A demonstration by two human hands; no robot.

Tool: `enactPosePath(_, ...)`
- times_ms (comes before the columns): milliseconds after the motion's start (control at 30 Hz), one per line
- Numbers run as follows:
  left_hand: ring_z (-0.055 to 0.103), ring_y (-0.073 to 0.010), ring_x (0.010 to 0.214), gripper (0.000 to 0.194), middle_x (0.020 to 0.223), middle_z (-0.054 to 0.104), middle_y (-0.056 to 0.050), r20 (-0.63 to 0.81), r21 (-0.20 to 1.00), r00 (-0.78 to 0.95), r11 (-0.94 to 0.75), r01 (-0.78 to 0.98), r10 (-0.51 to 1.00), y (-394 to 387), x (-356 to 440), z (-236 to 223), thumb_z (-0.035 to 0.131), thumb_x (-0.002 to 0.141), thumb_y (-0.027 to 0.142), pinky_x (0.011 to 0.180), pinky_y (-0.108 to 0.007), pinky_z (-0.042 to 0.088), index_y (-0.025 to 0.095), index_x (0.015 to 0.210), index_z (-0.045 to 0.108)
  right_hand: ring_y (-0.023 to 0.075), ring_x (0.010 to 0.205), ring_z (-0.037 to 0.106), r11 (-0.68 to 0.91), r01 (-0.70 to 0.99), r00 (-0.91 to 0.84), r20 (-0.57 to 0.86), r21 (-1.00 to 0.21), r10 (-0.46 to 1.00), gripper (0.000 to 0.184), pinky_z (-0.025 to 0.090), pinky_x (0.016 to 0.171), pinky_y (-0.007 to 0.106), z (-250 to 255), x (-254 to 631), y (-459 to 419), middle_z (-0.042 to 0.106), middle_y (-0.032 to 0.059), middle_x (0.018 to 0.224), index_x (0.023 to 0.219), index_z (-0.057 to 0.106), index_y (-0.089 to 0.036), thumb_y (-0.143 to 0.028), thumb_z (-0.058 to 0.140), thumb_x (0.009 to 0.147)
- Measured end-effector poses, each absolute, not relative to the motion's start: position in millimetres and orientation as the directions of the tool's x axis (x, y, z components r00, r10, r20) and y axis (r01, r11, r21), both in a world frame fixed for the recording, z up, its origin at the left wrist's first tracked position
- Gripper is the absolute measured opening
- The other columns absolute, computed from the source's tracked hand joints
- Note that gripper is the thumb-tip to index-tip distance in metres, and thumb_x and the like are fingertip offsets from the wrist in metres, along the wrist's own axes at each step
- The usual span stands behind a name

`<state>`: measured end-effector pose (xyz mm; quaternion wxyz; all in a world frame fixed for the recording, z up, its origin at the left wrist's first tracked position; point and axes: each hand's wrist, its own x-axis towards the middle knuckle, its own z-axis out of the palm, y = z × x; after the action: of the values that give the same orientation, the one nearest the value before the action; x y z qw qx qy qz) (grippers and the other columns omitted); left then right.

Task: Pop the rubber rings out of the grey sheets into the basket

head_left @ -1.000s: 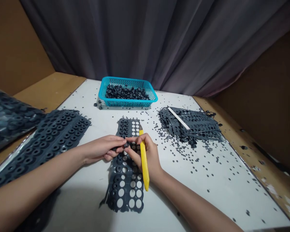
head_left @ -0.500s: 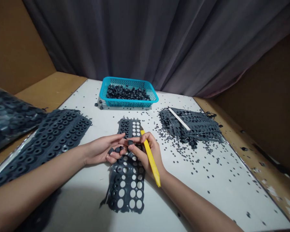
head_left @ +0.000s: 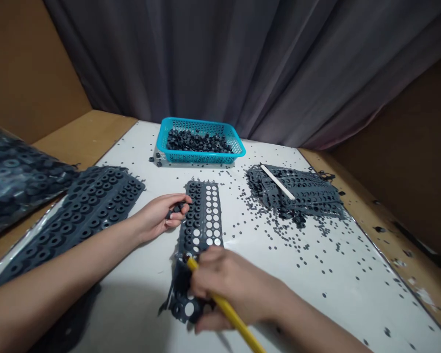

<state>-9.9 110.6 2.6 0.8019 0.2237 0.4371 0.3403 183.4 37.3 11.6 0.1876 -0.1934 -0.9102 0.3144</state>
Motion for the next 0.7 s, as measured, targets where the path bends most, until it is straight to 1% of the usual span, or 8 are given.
enactPosePath(33,0.031,-0.0023,0.038,0.010,0.059,0.044,0.002,-0.538,0.683,0.362,0.646,-0.341,0.761,110.9,-10.1,2.2,0.048,0.083,0.015,0.031,-0.010,0.020,0.013,0.082,0.058,0.0150,0.064,0.054,0.789,0.222,-0.906,0.179,-0.573,0.384,0.025,0.040,0.063,0.027,11.9,180.3,32.5,0.060,-0.0001,0.065,0.078,0.048,-0.020,-0.041,0.062,0.077)
enactPosePath(100,0.033,-0.0032,0.039,0.014,0.060,0.047,0.001,-0.521,0.721,0.326,0.611,-0.327,0.789,111.2,-10.4,1.5,0.051,0.079,0.015,0.032,-0.011,0.023,0.012,0.089,0.061,0.0148,0.064,0.053,0.856,0.220,-0.947,0.108,-0.467,0.302,0.016,0.038,0.061,0.026,12.0,173.5,24.5,0.061,0.0006,0.066,0.081,0.051,-0.019,-0.034,0.057,0.082)
enactPosePath(233,0.045,-0.0067,0.049,0.014,0.068,0.055,-0.004,-0.495,0.766,0.237,0.549,-0.336,0.836,111.9,-10.3,1.5,0.050,0.077,0.019,0.038,-0.014,0.035,0.011,0.078,0.062,0.0138,0.059,0.050,0.910,0.257,-0.946,0.105,-0.324,0.305,0.002,0.035,0.056,0.027,11.5,164.5,13.2,0.057,-0.0020,0.062,0.082,0.053,-0.019,-0.018,0.052,0.084)
enactPosePath(300,0.048,-0.0082,0.053,0.017,0.070,0.055,-0.004,-0.478,0.775,0.203,0.519,-0.360,0.855,112.5,-10.5,2.3,0.049,0.079,0.023,0.041,-0.016,0.039,0.011,0.071,0.059,0.0143,0.057,0.049,0.931,0.270,-0.941,0.138,-0.246,0.309,0.006,0.033,0.054,0.028,10.8,162.6,9.0,0.054,-0.0022,0.060,0.079,0.052,-0.019,-0.016,0.051,0.085)
enactPosePath(367,0.046,-0.0070,0.051,0.019,0.067,0.051,-0.001,-0.474,0.769,0.199,0.513,-0.381,0.858,113.0,-10.8,3.2,0.051,0.079,0.026,0.040,-0.015,0.036,0.012,0.067,0.056,0.0145,0.056,0.048,0.941,0.275,-0.939,0.155,-0.199,0.307,0.009,0.032,0.053,0.028,9.8,161.5,6.6,0.053,-0.0019,0.059,0.077,0.051,-0.019,-0.015,0.050,0.085)
enactPosePath(433,0.041,-0.0049,0.047,0.019,0.064,0.047,0.001,-0.474,0.762,0.216,0.520,-0.385,0.854,113.0,-11.2,3.3,0.054,0.079,0.027,0.037,-0.013,0.030,0.013,0.067,0.054,0.0147,0.055,0.047,0.942,0.266,-0.944,0.145,-0.207,0.298,0.007,0.033,0.053,0.028,9.0,161.0,6.4,0.053,-0.0017,0.060,0.077,0.050,-0.019,-0.016,0.051,0.084)
enactPosePath(533,0.032,-0.0032,0.041,0.017,0.057,0.040,0.004,-0.452,0.777,0.244,0.513,-0.365,0.858,112.1,-10.6,0.4,0.055,0.079,0.026,0.034,-0.012,0.022,0.013,0.067,0.054,0.0149,0.057,0.049,0.927,0.254,-0.953,0.089,-0.277,0.288,0.003,0.036,0.054,0.028,9.3,161.6,9.3,0.056,-0.0015,0.061,0.083,0.051,-0.018,-0.018,0.054,0.081)
enactPosePath(700,0.020,-0.0022,0.037,0.014,0.049,0.031,0.007,-0.360,0.848,0.273,0.435,-0.302,0.892,107.7,-9.4,1.0,0.054,0.082,0.027,0.034,-0.012,0.016,0.014,0.076,0.057,0.0137,0.058,0.051,0.882,0.304,-0.943,0.021,-0.359,0.333,0.008,0.035,0.053,0.026,15.1,164.9,13.1,0.061,-0.0003,0.066,0.085,0.052,-0.017,-0.021,0.057,0.080)
